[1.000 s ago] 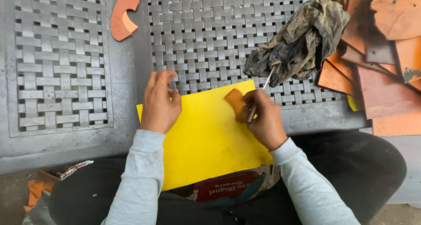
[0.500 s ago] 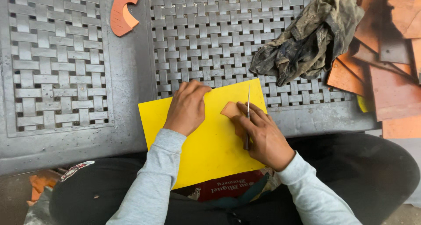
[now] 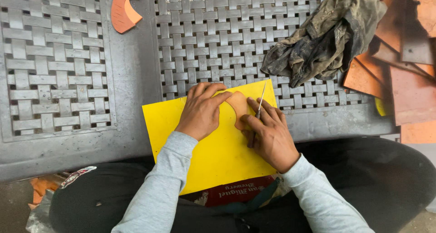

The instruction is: The person sits cross-legged and uses a pointed knife to cut a small orange leather piece on a yellow cutting board. The person repeatedly repositions the leather and trims its edges, producing small offcuts that remain on the board.

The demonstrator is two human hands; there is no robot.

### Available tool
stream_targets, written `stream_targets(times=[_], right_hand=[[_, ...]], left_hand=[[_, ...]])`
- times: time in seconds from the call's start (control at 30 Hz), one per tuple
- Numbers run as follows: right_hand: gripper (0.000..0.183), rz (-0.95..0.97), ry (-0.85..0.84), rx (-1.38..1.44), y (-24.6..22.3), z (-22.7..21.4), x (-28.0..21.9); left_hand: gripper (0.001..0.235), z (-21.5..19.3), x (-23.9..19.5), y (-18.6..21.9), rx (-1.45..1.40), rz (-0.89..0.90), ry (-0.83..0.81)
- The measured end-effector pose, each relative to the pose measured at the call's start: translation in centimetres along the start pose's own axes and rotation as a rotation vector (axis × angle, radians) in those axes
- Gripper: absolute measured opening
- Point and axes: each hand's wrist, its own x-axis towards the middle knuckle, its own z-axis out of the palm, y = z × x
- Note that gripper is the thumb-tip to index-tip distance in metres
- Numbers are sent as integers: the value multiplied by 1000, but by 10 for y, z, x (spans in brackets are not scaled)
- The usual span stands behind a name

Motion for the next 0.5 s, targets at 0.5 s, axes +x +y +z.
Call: stream_targets(times=[0.5], right_hand=[[30, -13, 6, 5, -1, 3, 3]], left_hand=[[52, -3, 1, 2, -11, -45, -56]])
